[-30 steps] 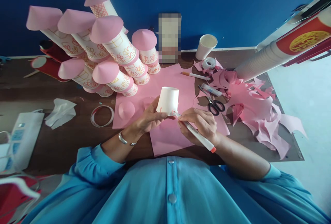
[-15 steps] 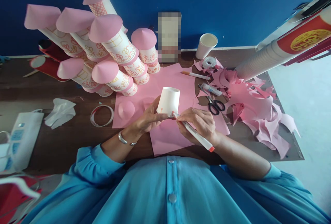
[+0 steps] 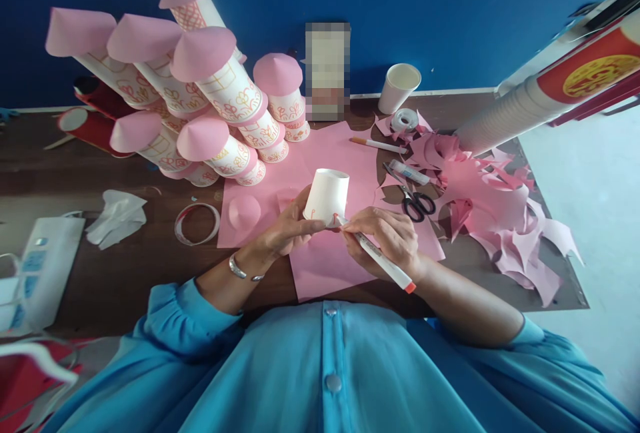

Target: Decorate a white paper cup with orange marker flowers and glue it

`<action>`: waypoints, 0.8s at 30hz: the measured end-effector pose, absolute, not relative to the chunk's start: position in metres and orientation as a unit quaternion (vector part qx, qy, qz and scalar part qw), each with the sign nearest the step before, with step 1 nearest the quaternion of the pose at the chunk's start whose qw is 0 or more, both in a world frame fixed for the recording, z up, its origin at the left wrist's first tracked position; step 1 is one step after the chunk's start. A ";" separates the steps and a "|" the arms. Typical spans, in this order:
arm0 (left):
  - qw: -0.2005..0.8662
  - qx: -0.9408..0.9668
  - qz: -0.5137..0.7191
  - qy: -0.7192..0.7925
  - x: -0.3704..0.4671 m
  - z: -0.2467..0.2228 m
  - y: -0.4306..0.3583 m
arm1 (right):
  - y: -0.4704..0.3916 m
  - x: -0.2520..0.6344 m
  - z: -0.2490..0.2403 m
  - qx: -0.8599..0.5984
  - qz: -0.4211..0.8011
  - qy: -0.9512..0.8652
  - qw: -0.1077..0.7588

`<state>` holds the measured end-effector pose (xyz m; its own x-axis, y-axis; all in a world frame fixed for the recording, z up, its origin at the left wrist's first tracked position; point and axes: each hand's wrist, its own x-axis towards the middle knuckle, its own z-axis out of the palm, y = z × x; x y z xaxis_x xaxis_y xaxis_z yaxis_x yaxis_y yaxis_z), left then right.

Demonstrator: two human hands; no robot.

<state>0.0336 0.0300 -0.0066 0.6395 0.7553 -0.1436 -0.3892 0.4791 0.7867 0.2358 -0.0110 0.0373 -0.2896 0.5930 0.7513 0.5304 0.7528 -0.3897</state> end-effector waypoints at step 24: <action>0.841 0.299 0.382 0.240 0.037 0.003 0.032 | -0.010 0.236 0.042 -0.356 0.025 -0.781 0.513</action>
